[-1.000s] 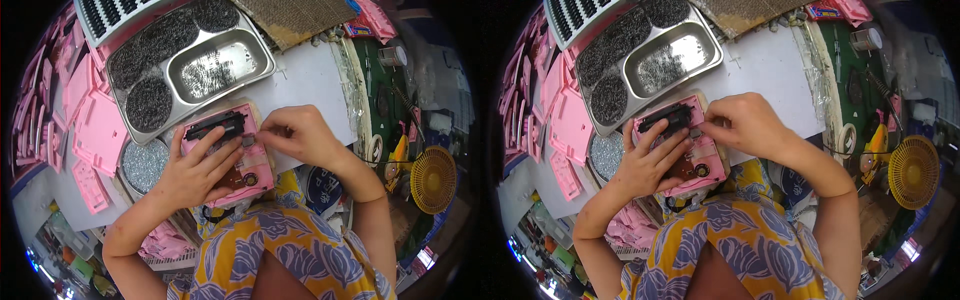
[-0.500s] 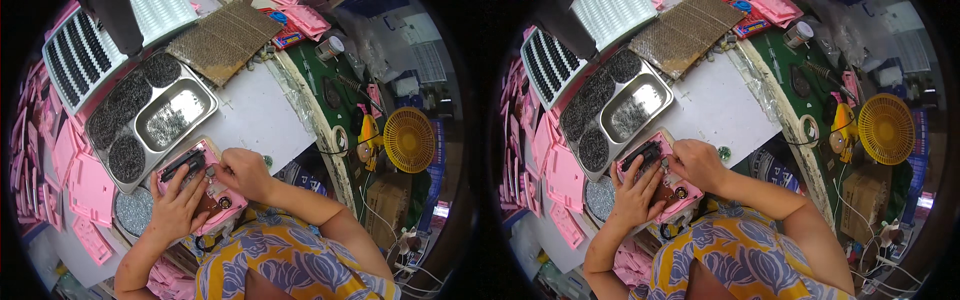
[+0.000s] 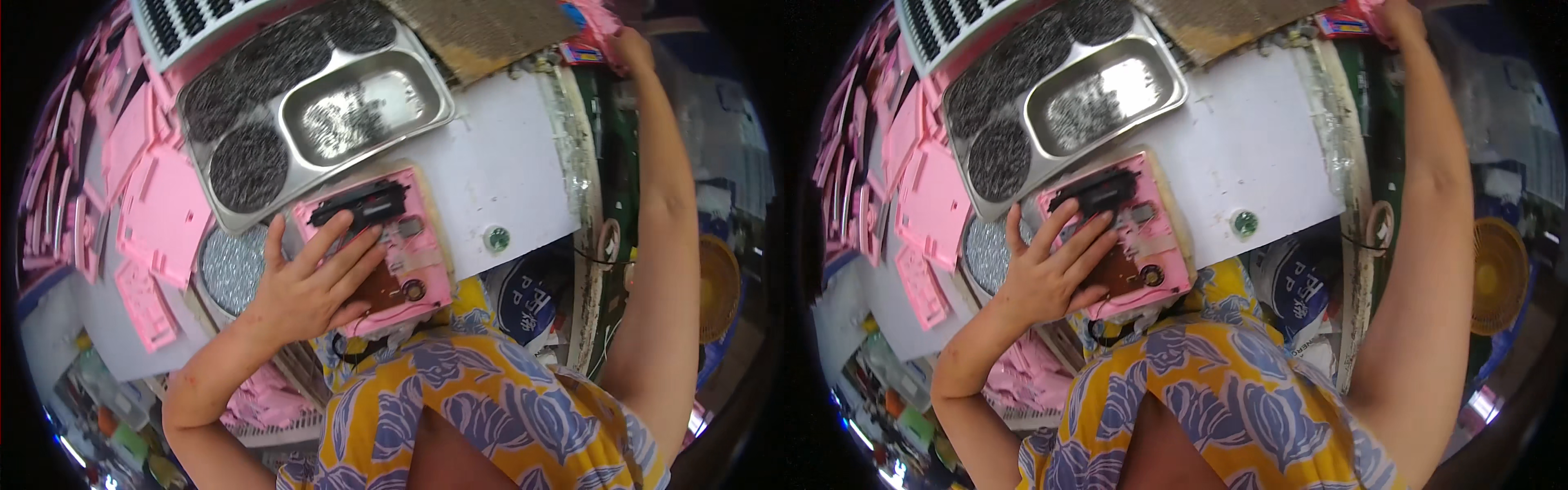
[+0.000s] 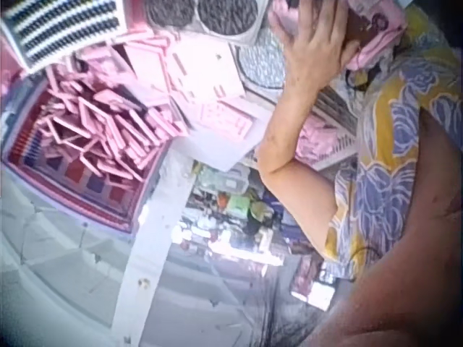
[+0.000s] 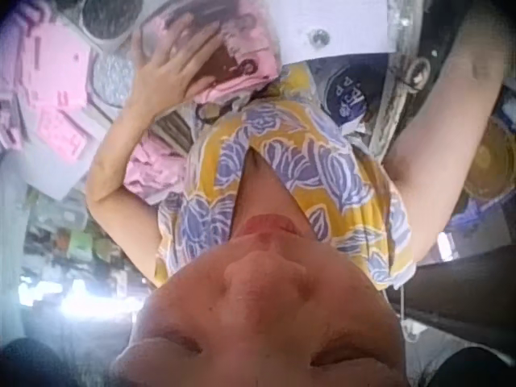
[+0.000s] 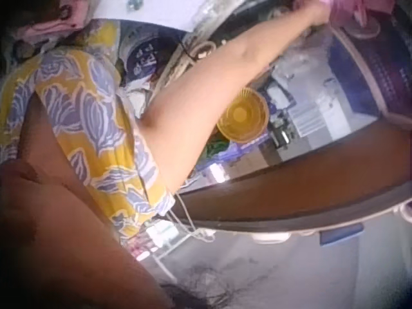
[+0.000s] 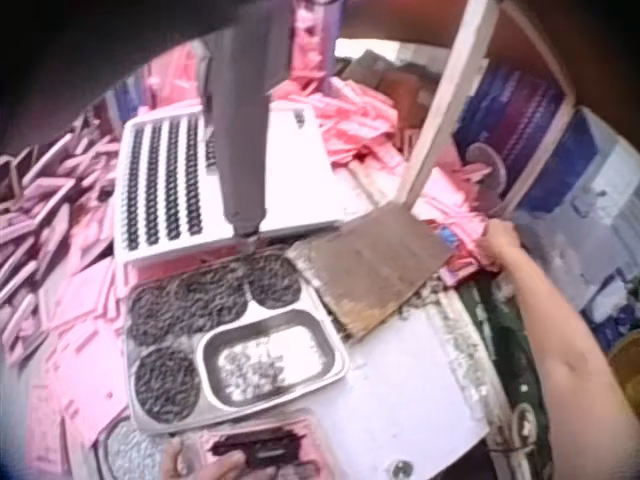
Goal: Assembling the internal components of a pink toy device by soldering wires and fastening screws with an electric screwdriver.
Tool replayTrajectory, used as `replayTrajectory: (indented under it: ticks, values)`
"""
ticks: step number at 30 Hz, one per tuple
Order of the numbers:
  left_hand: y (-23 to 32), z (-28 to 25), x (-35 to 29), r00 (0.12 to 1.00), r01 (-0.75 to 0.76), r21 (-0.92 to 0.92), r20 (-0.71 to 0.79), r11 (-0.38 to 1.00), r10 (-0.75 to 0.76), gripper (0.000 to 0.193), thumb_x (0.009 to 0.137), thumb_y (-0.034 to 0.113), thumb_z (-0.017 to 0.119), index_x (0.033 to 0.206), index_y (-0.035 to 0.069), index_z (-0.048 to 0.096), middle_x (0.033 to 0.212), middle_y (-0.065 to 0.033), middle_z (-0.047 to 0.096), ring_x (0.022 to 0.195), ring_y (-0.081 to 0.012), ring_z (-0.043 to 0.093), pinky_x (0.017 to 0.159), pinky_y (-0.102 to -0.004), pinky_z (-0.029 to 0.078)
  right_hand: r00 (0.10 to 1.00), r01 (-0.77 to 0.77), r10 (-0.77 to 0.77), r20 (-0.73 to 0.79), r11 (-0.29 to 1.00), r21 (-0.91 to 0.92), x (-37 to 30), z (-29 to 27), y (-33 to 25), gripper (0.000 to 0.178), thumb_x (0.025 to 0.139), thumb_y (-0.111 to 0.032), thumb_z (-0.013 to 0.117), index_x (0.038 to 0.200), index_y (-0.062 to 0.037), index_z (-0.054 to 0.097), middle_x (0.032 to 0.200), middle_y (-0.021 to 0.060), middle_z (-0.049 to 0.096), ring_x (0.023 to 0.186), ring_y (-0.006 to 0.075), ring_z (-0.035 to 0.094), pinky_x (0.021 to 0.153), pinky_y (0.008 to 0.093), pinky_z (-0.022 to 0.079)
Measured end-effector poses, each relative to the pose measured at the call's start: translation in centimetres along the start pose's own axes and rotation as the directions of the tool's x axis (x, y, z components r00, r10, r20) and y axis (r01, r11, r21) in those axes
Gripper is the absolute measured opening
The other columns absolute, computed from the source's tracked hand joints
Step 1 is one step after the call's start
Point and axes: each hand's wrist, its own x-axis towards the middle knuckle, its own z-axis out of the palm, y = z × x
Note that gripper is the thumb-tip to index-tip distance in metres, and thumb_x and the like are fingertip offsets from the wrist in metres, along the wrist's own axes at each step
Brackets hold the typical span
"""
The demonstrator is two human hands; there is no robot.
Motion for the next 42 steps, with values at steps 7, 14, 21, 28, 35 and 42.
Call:
replayTrajectory:
  ticks: [7,14,21,28,35,42]
  values:
    - [1.3,-0.4,-0.5,0.984,0.110,-0.007,0.139,0.994,-0.108,0.080,0.083,0.065,0.060,0.153,0.027,0.048,0.160,0.0022,0.042,0.155,-0.0293,0.024,0.117,-0.0710,-0.009,0.964,-0.045,0.063,-0.258,0.996,0.075,-1.6,-7.6,1.3,0.055,0.096,-0.056,0.057,0.127,-0.0119,0.068,0.117,0.0194,0.072,0.115,0.0397,0.065,0.098,0.0469,0.050]
    - [1.5,-3.5,0.9,0.985,0.094,-0.098,0.151,0.991,-0.079,0.094,0.080,0.065,0.068,0.155,0.014,0.042,0.159,-0.0074,0.041,0.150,-0.0365,0.033,0.120,-0.0676,0.013,0.836,0.477,0.083,-0.543,0.381,0.792,-27.9,-18.9,-6.5,0.041,0.097,-0.022,0.066,0.128,0.0045,0.061,0.127,0.0123,0.064,0.109,0.0209,0.065,0.092,0.0345,0.055]
    - [6.0,-4.7,4.4,0.747,-0.111,-0.905,0.197,-0.411,-0.635,0.046,0.102,0.025,0.062,0.139,0.000,0.050,0.114,-0.0109,0.067,0.085,-0.0118,0.061,0.072,-0.0262,0.048,0.883,0.009,-0.395,-0.255,-0.528,0.849,-44.9,-22.0,-27.2,0.048,0.093,-0.005,0.069,0.136,0.0060,0.050,0.116,0.0148,0.067,0.103,0.0198,0.067,0.088,0.0337,0.057]
    - [5.5,-3.7,2.3,0.673,0.009,-0.999,0.041,-0.047,-0.739,0.063,0.101,0.012,0.062,0.153,-0.004,0.031,0.090,-0.0055,0.070,0.058,-0.0055,0.054,0.053,-0.0195,0.042,0.866,-0.305,-0.495,0.071,-0.409,0.860,-44.1,-21.1,-25.8,0.075,0.096,-0.011,0.068,0.155,0.0001,0.023,0.104,0.0128,0.071,0.084,0.0159,0.068,0.066,0.0270,0.055]
    - [7.4,-0.9,0.0,0.696,0.414,-0.844,0.052,0.341,-0.716,0.086,0.092,0.007,0.069,0.160,-0.003,0.017,0.070,-0.0031,0.059,0.055,-0.0052,0.048,0.053,-0.0217,0.039,0.883,-0.036,-0.447,0.142,0.237,0.971,-48.6,-18.1,-26.0,0.080,0.091,-0.019,0.074,0.159,-0.0091,0.033,0.059,0.0065,0.056,0.050,0.0169,0.055,0.055,0.0297,0.045]
    - [6.5,-0.6,0.0,0.666,0.205,-0.976,0.083,0.075,-0.742,0.085,0.090,0.000,0.069,0.160,-0.002,0.020,0.082,-0.0011,0.065,0.062,-0.0027,0.050,0.056,-0.0184,0.039,0.821,-0.062,-0.540,0.183,0.234,0.970,-47.6,-18.5,-26.0,0.081,0.087,-0.011,0.077,0.156,-0.0053,0.037,0.062,0.0029,0.060,0.056,0.0106,0.058,0.057,0.0279,0.046]
